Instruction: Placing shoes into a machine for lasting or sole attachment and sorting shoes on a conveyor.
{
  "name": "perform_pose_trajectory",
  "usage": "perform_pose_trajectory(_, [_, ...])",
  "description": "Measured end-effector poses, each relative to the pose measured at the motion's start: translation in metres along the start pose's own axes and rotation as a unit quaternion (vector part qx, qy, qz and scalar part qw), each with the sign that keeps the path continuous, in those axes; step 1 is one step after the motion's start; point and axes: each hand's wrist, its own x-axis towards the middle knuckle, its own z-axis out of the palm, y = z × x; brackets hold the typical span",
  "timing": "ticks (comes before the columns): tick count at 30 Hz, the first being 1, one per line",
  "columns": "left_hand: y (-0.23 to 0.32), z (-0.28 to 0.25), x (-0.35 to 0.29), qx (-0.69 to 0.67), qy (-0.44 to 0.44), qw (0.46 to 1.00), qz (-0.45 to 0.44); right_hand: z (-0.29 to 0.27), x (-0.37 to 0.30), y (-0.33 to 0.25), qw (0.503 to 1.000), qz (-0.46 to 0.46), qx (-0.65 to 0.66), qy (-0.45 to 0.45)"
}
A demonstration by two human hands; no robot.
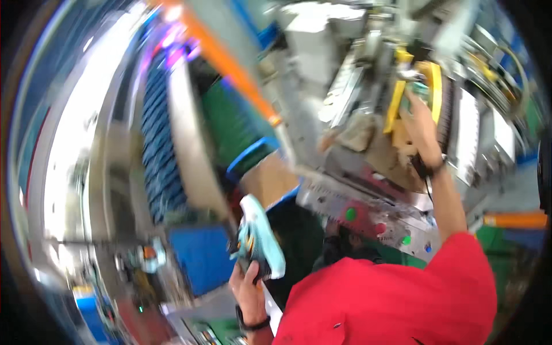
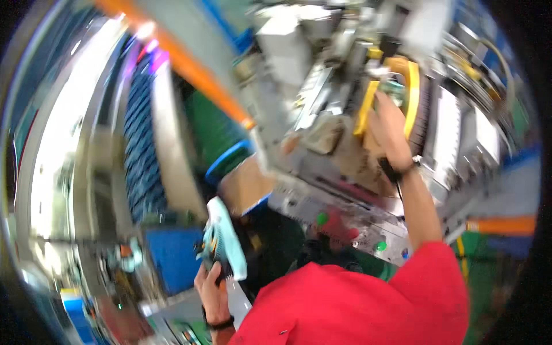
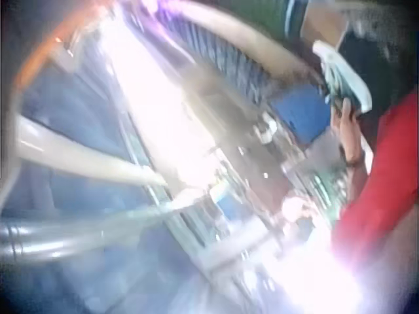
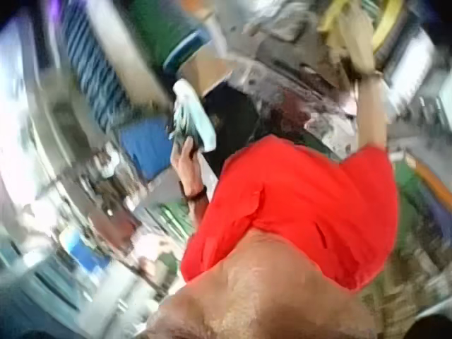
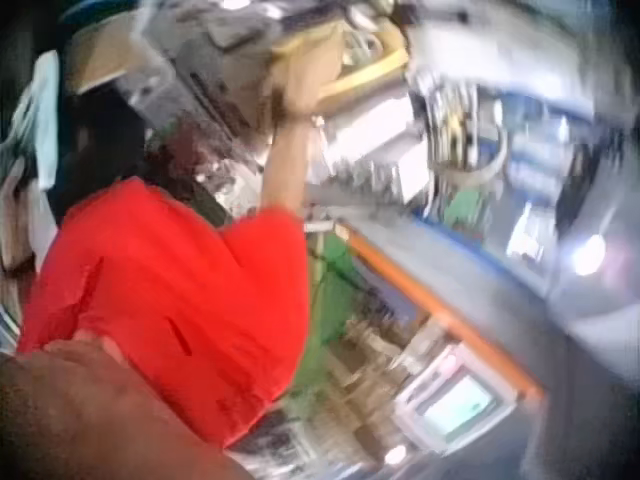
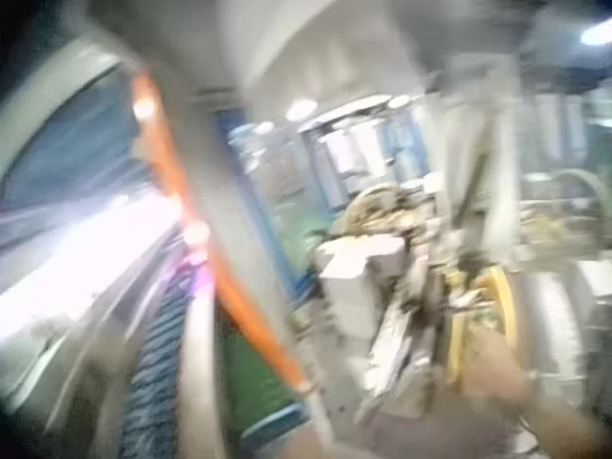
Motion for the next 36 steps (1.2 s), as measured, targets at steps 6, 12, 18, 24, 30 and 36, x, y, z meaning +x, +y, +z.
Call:
perform_pose_trajectory(6, [-0.07,-0.019,-0.003,-0.159,-0.008,0.983,-0.088,0.072,-0.202,-0.084,0.968,-0.105,0.085,-0.212])
perform_pose_trajectory(12, [-0.133,-0.088,-0.049,-0.257,0.096,0.957,-0.09,0.148,-0.255,-0.038,0.939,-0.138,0.097,-0.3])
perform_pose_trajectory(18, [-0.236,-0.201,-0.071,-0.326,0.295,0.893,-0.093,0.124,-0.19,-0.136,0.942,-0.208,0.184,-0.191])
perform_pose_trajectory(24, [-0.336,-0.351,-0.034,-0.297,0.419,0.856,-0.065,0.096,-0.099,-0.435,0.838,-0.362,0.361,-0.189])
perform_pose_trajectory(30, [-0.435,-0.488,-0.003,-0.057,0.597,0.786,-0.148,0.055,-0.167,-0.815,0.6,-0.729,0.326,-0.054])
perform_pose_trajectory(36, [-0.45,-0.539,0.045,0.062,0.613,0.76,-0.209,0.126,-0.275,-1.111,0.576,-0.722,0.281,-0.263])
